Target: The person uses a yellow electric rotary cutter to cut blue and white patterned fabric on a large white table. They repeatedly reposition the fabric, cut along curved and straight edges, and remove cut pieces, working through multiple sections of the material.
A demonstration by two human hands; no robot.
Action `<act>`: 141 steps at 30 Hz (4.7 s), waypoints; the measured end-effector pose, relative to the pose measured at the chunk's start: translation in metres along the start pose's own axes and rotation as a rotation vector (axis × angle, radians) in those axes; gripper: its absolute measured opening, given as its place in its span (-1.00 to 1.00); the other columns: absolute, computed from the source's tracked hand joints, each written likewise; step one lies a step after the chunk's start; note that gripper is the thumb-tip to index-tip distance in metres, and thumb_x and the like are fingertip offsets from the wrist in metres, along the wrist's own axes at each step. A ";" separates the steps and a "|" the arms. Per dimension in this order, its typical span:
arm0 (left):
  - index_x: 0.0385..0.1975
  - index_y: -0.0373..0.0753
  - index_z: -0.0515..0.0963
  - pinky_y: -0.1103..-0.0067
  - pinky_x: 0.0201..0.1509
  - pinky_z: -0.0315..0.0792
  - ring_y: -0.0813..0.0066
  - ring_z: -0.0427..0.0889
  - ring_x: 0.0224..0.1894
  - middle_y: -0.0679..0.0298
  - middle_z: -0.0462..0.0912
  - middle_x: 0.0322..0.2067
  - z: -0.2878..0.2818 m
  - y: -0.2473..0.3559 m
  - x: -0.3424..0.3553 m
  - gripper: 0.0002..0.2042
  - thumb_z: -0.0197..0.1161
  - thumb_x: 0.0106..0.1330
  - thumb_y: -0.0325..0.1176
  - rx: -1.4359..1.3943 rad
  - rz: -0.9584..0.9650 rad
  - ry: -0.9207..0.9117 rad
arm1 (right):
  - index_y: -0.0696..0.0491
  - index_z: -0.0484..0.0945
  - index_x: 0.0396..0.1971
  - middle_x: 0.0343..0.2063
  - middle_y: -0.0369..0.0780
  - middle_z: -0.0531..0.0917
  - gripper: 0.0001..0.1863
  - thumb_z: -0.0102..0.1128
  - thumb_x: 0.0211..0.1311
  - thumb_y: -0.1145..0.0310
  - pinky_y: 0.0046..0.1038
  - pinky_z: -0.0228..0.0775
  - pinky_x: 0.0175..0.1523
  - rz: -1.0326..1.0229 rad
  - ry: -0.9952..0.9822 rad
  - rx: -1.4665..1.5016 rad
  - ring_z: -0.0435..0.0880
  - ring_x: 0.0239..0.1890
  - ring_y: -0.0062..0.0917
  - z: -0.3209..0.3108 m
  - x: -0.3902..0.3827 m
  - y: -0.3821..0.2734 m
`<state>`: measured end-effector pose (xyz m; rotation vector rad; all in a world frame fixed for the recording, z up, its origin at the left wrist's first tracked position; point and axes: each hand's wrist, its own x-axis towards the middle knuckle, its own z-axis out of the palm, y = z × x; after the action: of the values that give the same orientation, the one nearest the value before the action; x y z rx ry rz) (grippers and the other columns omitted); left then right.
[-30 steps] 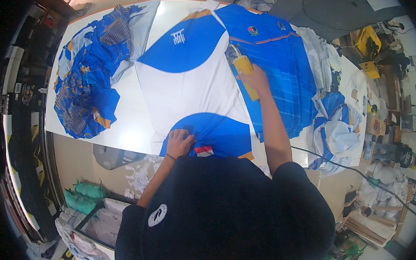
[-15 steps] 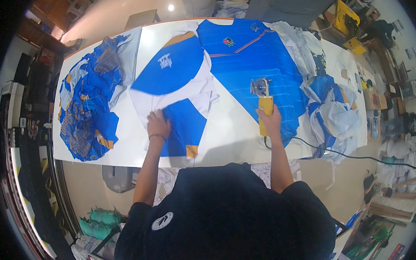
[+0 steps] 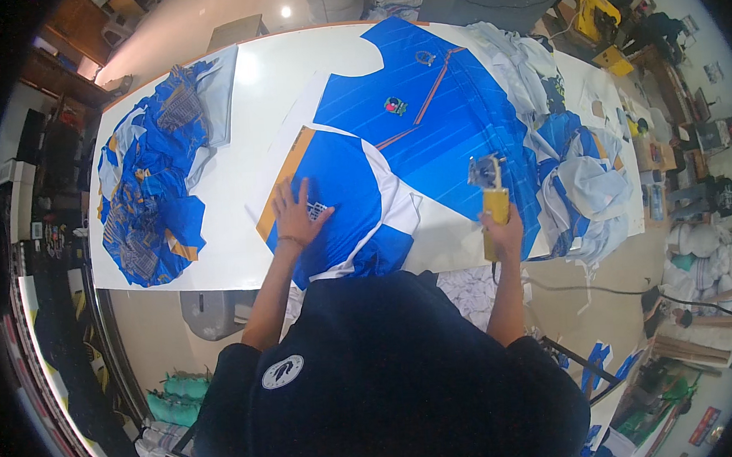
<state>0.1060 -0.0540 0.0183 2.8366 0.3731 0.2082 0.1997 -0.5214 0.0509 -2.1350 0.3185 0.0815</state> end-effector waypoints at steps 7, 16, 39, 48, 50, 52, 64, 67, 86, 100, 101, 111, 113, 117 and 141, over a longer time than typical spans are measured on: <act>0.32 -0.23 0.42 0.06 0.38 0.28 -0.22 0.29 0.39 -0.16 0.31 0.36 0.005 -0.010 -0.009 -0.22 0.35 0.24 0.21 -0.091 0.083 0.028 | 0.16 0.54 0.09 -0.16 -0.08 0.74 -0.31 0.58 -0.08 0.21 -0.31 0.54 0.03 -0.028 -0.086 -0.140 0.74 -0.13 -0.33 0.028 -0.074 -0.019; -0.11 -0.10 0.68 0.20 -0.06 0.58 0.04 0.71 -0.09 0.10 0.72 -0.13 0.037 0.119 -0.032 -0.62 0.42 0.17 -0.02 -0.270 0.463 -0.250 | 0.09 0.50 0.18 -0.04 0.01 0.73 -0.23 0.53 -0.04 0.07 -0.21 0.52 0.12 0.021 -0.174 -0.345 0.73 0.03 -0.14 0.032 -0.093 -0.031; -0.46 -0.32 0.73 0.33 -0.15 0.60 0.12 0.69 -0.28 0.13 0.68 -0.33 0.035 0.028 -0.048 -0.73 0.51 0.00 -0.21 -0.540 -0.034 -0.064 | 0.09 0.24 0.18 -0.12 0.14 0.64 -0.26 0.33 0.10 0.05 0.06 0.51 0.05 -0.017 -0.337 -0.633 0.69 -0.03 0.09 0.113 -0.073 -0.097; -0.50 -0.27 0.75 0.47 -0.22 0.63 0.32 0.74 -0.32 0.21 0.72 -0.33 0.038 0.016 -0.055 -0.78 0.61 -0.02 -0.27 -0.709 -0.071 -0.072 | 0.16 0.29 0.11 -0.08 0.20 0.66 -0.29 0.37 0.09 0.06 -0.01 0.53 0.04 -0.020 -0.353 -0.654 0.70 -0.03 0.10 0.125 -0.062 -0.115; -0.50 -0.26 0.76 0.48 -0.22 0.63 0.34 0.75 -0.32 0.22 0.73 -0.32 0.037 0.015 -0.056 -0.79 0.60 -0.01 -0.27 -0.747 -0.120 -0.093 | 0.15 0.28 0.13 -0.09 0.19 0.65 -0.29 0.35 0.09 0.07 0.01 0.53 0.04 -0.027 -0.362 -0.668 0.69 -0.03 0.11 0.126 -0.061 -0.115; -0.49 -0.26 0.77 0.48 -0.24 0.62 0.34 0.75 -0.33 0.23 0.73 -0.31 0.037 0.015 -0.057 -0.79 0.61 -0.01 -0.27 -0.742 -0.101 -0.078 | 0.12 0.25 0.18 -0.07 0.18 0.63 -0.27 0.33 0.09 0.07 0.04 0.51 0.06 -0.014 -0.394 -0.686 0.68 -0.01 0.12 0.124 -0.054 -0.115; -0.47 -0.33 0.74 0.55 -0.30 0.59 0.41 0.70 -0.42 0.23 0.71 -0.32 0.037 0.012 -0.057 -0.76 0.62 0.00 -0.32 -0.744 -0.069 -0.070 | 0.08 0.31 0.12 -0.12 0.16 0.68 -0.32 0.34 0.06 0.08 0.10 0.53 0.00 -0.157 -0.449 -0.716 0.68 -0.04 0.17 0.118 -0.004 -0.131; -0.48 -0.33 0.73 0.55 -0.31 0.59 0.40 0.70 -0.42 0.23 0.71 -0.31 0.035 0.013 -0.058 -0.77 0.62 0.01 -0.32 -0.747 -0.084 -0.073 | 0.05 0.32 0.12 -0.11 0.14 0.68 -0.32 0.35 0.05 0.08 0.09 0.55 0.00 -0.202 -0.457 -0.773 0.69 -0.02 0.14 0.124 0.017 -0.131; -0.50 -0.32 0.74 0.51 -0.29 0.58 0.36 0.69 -0.37 0.24 0.69 -0.31 0.023 0.017 -0.060 -0.81 0.60 0.01 -0.37 -0.802 -0.131 -0.094 | -0.01 0.28 0.27 -0.04 0.06 0.65 -0.22 0.41 0.05 0.11 0.01 0.55 0.10 -0.550 -0.668 -0.930 0.68 0.05 0.04 0.171 0.115 -0.189; -0.51 -0.29 0.73 0.48 -0.25 0.59 0.34 0.72 -0.31 0.23 0.70 -0.32 0.026 0.017 -0.061 -0.82 0.60 0.00 -0.37 -0.791 -0.115 -0.057 | 0.00 0.26 0.32 -0.06 0.09 0.66 -0.15 0.45 0.03 0.11 -0.02 0.58 0.08 -0.722 -0.772 -0.949 0.70 0.01 0.03 0.243 0.142 -0.241; -0.51 -0.29 0.73 0.48 -0.25 0.59 0.34 0.72 -0.30 0.23 0.70 -0.32 0.026 0.017 -0.061 -0.82 0.60 0.00 -0.37 -0.791 -0.120 -0.065 | 0.00 0.26 0.33 -0.06 0.09 0.66 -0.15 0.44 0.03 0.11 -0.02 0.57 0.08 -0.731 -0.771 -0.940 0.70 0.02 0.03 0.248 0.142 -0.243; -0.50 -0.28 0.71 0.45 -0.25 0.61 0.31 0.72 -0.32 0.22 0.70 -0.30 0.024 0.015 -0.060 -0.81 0.58 0.04 -0.33 -0.755 -0.079 -0.102 | 0.00 0.35 0.21 -0.05 0.06 0.69 -0.22 0.42 -0.01 0.03 -0.02 0.54 0.10 -0.653 -0.781 -0.851 0.68 0.05 0.03 0.273 0.134 -0.255; -0.47 -0.27 0.71 0.43 -0.22 0.61 0.27 0.73 -0.30 0.20 0.71 -0.29 0.021 0.016 -0.058 -0.79 0.57 0.05 -0.29 -0.746 -0.115 -0.133 | 0.01 0.40 0.16 -0.08 0.05 0.70 -0.27 0.43 -0.02 0.03 -0.04 0.54 0.09 -0.591 -0.757 -0.786 0.69 0.03 0.01 0.266 0.129 -0.250; -0.45 -0.28 0.69 0.31 -0.18 0.57 0.10 0.67 -0.26 0.11 0.65 -0.31 0.018 0.016 -0.058 -0.79 0.49 0.10 -0.26 -0.578 -0.128 -0.140 | 0.07 0.48 0.06 -0.14 0.00 0.72 -0.32 0.48 -0.05 0.06 -0.12 0.55 0.03 -0.403 -0.720 -0.535 0.73 -0.08 -0.10 0.216 0.103 -0.208; -0.25 0.13 0.68 0.56 -0.08 0.51 0.17 0.45 -0.03 0.43 0.51 -0.10 -0.335 0.209 0.032 -0.45 0.37 -0.11 -0.83 -1.821 1.350 -0.369 | 0.14 0.47 0.09 -0.23 -0.18 0.64 -0.46 0.47 0.11 0.38 -0.39 0.63 -0.34 0.349 -0.086 0.696 0.72 -0.42 -0.44 0.018 -0.141 0.016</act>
<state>0.1260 -0.1562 0.3999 0.8388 -1.1922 0.1141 0.0611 -0.4870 0.0534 -1.3699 0.5721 0.2276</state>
